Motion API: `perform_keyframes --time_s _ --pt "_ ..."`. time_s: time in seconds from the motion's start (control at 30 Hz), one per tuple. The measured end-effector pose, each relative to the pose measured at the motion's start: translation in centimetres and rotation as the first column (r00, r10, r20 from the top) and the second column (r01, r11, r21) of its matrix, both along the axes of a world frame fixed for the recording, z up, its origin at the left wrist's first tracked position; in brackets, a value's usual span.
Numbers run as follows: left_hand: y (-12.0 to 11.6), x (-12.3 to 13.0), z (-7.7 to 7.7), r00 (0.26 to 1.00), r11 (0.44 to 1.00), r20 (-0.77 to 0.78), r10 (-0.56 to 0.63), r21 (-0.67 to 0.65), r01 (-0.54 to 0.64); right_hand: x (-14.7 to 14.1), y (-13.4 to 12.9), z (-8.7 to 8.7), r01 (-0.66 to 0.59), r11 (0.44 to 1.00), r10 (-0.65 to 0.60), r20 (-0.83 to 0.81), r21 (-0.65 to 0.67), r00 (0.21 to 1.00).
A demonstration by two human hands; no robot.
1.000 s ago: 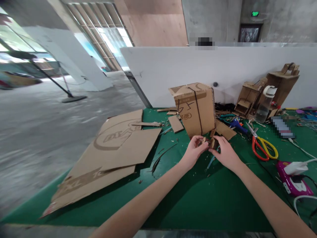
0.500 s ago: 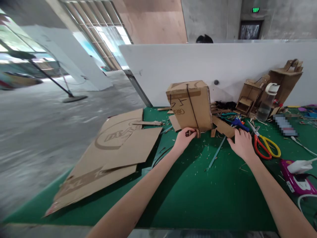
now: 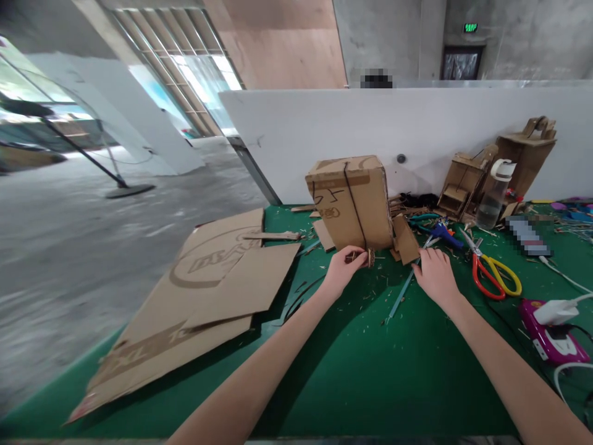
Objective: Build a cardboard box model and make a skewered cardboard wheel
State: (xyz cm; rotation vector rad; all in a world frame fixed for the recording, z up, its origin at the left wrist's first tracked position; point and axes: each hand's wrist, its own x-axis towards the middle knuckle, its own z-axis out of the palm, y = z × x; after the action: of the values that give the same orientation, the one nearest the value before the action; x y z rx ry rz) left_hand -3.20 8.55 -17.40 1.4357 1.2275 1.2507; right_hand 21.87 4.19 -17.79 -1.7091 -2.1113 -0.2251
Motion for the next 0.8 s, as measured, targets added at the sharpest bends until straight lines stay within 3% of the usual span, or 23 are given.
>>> perform_keyframes --time_s 0.13,0.33,0.47,0.63,0.8 --pt "-1.0 0.9 0.1 0.993 0.997 0.112 -0.047 -0.058 0.053 -1.1 -0.8 -0.2 -0.048 0.997 0.049 0.017 -0.067 0.999" --pt "-1.7 1.3 0.4 0.963 0.988 0.265 -0.052 -0.129 0.089 -2.3 -1.5 1.1 -0.142 0.988 0.130 0.181 0.053 0.975" --pt "-1.9 1.5 0.6 0.911 0.971 0.400 -0.100 -0.162 0.177 -2.6 -0.7 1.6 -0.212 0.976 0.200 0.180 0.048 0.963" --pt "-2.1 1.5 0.4 0.912 0.961 0.382 -0.148 -0.162 0.224 -1.9 0.5 0.8 -0.181 0.981 0.189 0.151 -0.068 0.970" --pt "-2.1 1.4 0.1 0.920 0.966 0.364 -0.143 -0.149 0.209 -0.5 0.3 0.7 -0.108 0.994 0.107 0.156 0.003 0.982"
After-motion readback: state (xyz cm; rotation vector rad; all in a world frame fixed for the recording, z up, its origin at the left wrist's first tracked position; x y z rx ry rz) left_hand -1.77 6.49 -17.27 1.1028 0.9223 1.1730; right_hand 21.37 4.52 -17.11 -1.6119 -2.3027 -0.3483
